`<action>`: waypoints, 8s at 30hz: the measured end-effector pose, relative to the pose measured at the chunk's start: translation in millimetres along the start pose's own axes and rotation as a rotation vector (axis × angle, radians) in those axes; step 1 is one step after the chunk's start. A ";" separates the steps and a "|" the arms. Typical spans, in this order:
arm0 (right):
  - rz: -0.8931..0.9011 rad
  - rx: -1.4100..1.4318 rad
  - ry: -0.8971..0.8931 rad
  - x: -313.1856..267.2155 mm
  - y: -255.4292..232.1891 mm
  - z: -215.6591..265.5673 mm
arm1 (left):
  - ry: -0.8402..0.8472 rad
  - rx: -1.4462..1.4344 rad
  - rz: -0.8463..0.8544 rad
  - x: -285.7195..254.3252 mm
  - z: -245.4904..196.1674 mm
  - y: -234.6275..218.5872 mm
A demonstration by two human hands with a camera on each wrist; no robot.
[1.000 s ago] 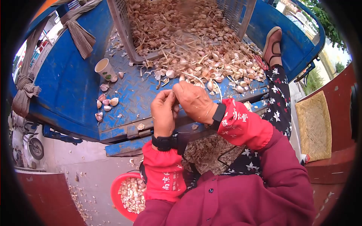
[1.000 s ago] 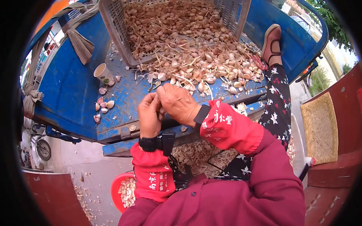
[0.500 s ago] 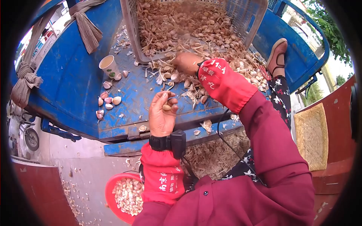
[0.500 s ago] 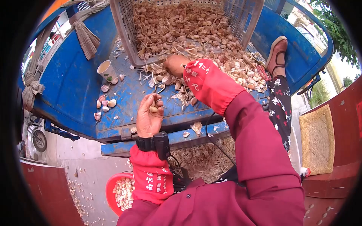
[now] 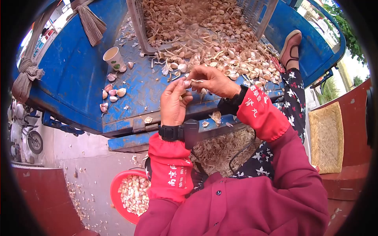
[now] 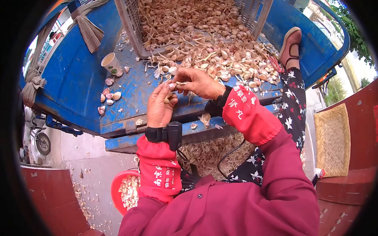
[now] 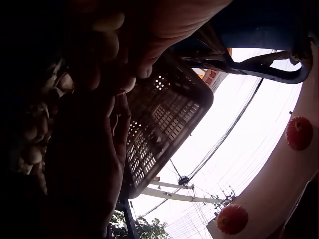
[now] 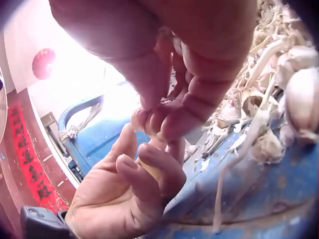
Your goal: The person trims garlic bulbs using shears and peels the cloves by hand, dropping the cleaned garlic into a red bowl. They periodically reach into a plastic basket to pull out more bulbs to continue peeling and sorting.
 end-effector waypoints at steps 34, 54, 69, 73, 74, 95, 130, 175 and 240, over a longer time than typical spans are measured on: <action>-0.127 -0.540 -0.479 -59.6 24.4 9.7 | -0.020 0.352 0.115 -8.0 10.5 12.0; -0.463 -0.787 -0.532 -72.9 16.8 26.5 | -0.023 -0.099 0.074 -5.6 13.0 13.9; -0.218 -0.878 -0.310 14.7 -89.3 29.5 | 0.311 0.704 -1.079 -192.9 -78.9 -185.8; -0.097 -1.120 -0.204 60.4 -90.1 5.9 | 0.351 0.548 -0.902 -189.0 -129.8 -179.3; -0.099 -1.161 -0.162 68.0 -100.3 -2.7 | 0.360 0.554 -0.882 -192.5 -142.6 -184.8; -0.185 -0.272 0.101 15.7 -111.0 -0.7 | 0.098 1.474 -0.915 -278.8 -125.3 -185.4; -0.037 -1.145 -0.293 41.7 -45.5 -10.8 | 0.043 0.364 -0.286 34.0 2.5 -2.4; 0.147 -1.090 -0.221 -50.3 -17.5 -12.2 | -0.132 0.025 -0.068 22.0 15.1 5.5; -0.553 0.388 -0.136 -394.9 -68.5 22.0 | 0.125 2.011 0.590 -74.8 410.4 -26.5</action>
Point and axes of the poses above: each hand's wrist, its own x-axis towards the middle knuckle, its own y-axis out of the palm, z = x × y, the point moved 5 cm from there along x, towards the middle knuckle, and after that the axes turned 13 degrees about x, right-handed, at the moved point
